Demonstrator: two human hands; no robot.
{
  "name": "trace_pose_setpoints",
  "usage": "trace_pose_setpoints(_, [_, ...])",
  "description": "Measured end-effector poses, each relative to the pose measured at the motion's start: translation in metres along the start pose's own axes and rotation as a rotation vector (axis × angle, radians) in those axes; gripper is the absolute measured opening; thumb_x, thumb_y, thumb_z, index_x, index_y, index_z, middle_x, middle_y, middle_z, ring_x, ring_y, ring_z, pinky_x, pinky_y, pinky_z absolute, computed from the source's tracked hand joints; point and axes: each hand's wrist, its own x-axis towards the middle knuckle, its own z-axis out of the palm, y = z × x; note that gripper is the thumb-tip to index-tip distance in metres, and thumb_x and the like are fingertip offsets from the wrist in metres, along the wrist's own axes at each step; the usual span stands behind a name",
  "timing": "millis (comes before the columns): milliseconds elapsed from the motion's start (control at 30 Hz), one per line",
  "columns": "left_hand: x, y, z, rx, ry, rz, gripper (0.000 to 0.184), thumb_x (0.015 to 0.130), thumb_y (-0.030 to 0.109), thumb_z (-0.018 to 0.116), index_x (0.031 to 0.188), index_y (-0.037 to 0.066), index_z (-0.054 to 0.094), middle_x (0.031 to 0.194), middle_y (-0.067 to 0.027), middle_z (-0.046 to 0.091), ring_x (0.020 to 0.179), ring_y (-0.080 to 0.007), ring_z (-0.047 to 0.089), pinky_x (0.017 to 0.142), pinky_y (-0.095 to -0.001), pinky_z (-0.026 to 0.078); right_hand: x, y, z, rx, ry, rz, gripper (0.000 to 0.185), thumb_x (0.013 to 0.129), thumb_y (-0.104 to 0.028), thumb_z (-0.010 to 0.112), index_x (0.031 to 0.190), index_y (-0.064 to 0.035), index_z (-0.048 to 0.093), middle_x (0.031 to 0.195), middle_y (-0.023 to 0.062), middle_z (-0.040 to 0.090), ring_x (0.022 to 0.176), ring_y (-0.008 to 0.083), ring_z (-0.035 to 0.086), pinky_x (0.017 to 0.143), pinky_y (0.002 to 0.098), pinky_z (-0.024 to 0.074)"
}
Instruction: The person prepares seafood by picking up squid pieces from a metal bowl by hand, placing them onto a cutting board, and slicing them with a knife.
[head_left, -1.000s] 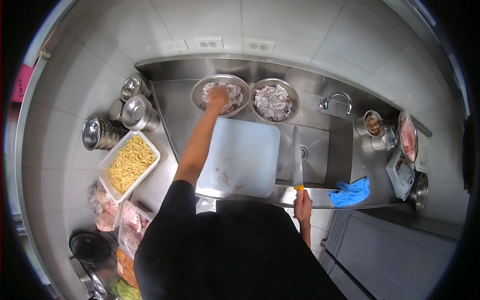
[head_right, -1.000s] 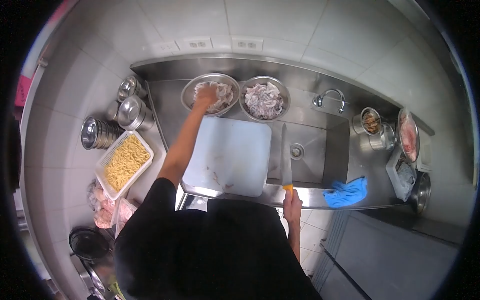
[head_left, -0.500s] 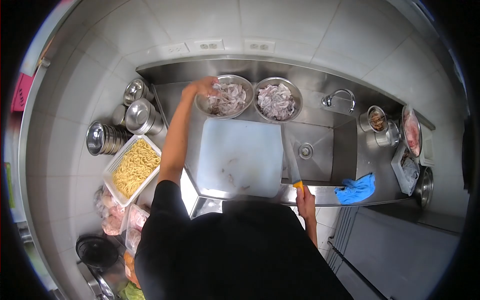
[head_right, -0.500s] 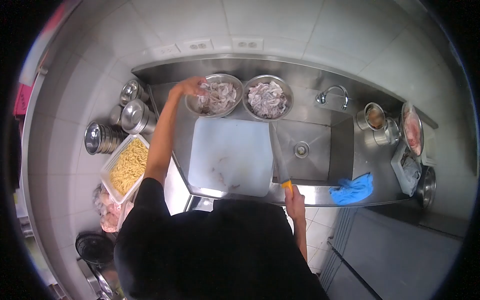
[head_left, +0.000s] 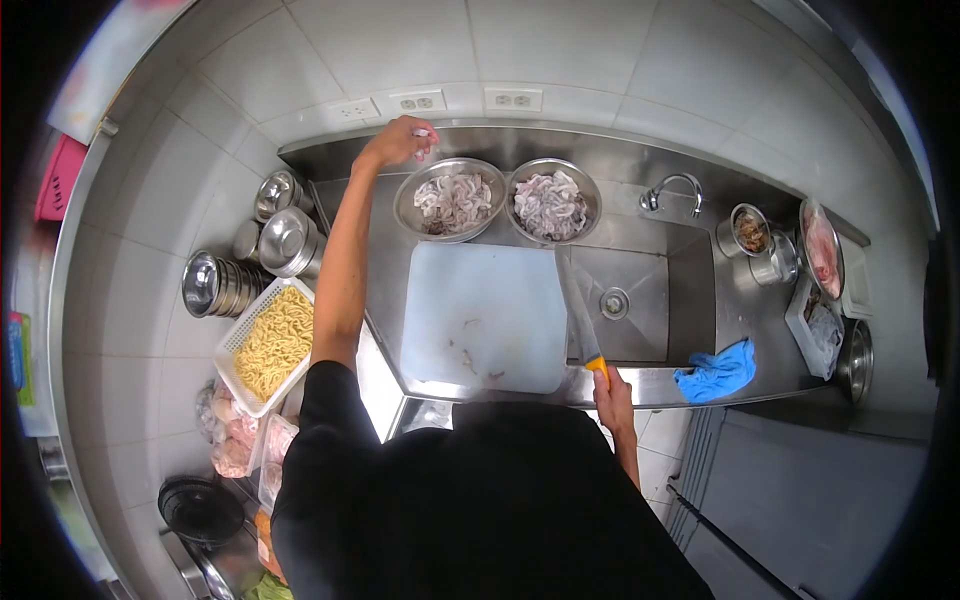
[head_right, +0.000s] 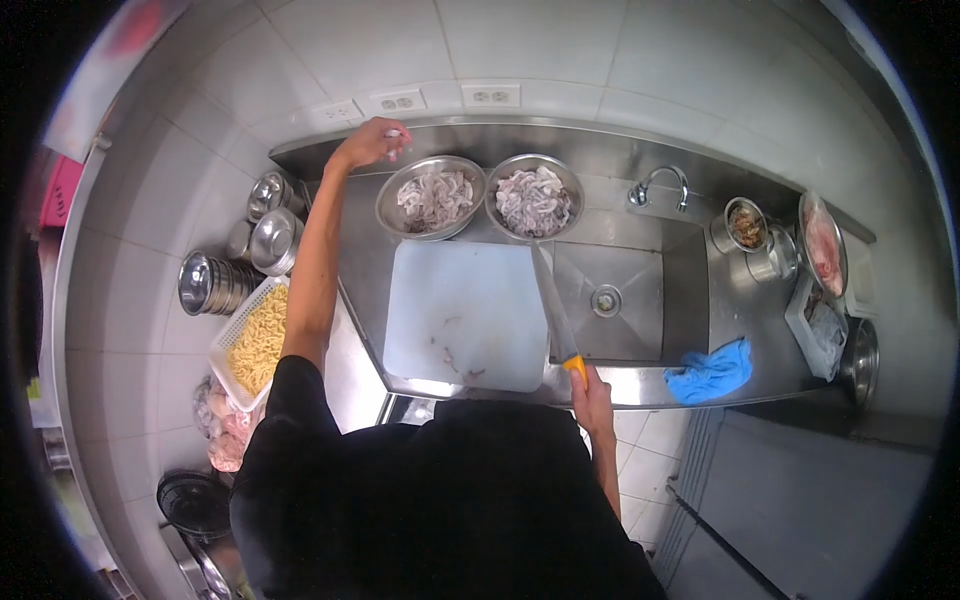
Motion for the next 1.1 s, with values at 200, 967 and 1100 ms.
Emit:
trace_pose_setpoints(200, [-0.022,0.035,0.006,0.026,0.046,0.074,0.019,0.100,0.015,0.063,0.114,0.004,0.070,0.089,-0.0017,0.068,0.075,-0.0096,0.062,0.065,-0.0260,0.050,-0.003,-0.009,-0.004,-0.013,-0.002,-0.042,0.042,0.105,-0.040,0.051,0.099,0.0006,0.059,0.066,0.0197,0.063,0.065,0.0390,0.067,0.062,0.0488,0.0489])
trace_pose_setpoints(967, [0.031,-0.161,0.186,0.479,0.109,-0.248,0.036,0.081,0.016,0.073,0.117,0.012,0.072,0.119,-0.0277,0.070,0.118,-0.0350,0.067,0.103,-0.0449,0.052,-0.033,0.007,-0.008,-0.005,0.008,0.030,0.042,0.107,-0.039,0.050,0.098,0.0001,0.059,0.065,0.0182,0.062,0.063,0.0379,0.067,0.060,0.0483,0.0487])
trace_pose_setpoints(1100, [0.042,-0.140,0.136,0.447,0.047,-0.102,0.030,0.081,0.016,0.074,0.110,0.006,0.073,0.101,-0.0239,0.074,0.098,-0.0309,0.074,0.088,-0.0415,0.058,-0.024,-0.006,-0.015,-0.037,0.004,0.024,0.043,0.107,-0.041,0.049,0.095,-0.0009,0.060,0.062,0.0126,0.060,0.059,0.0271,0.062,0.058,0.0417,0.0475])
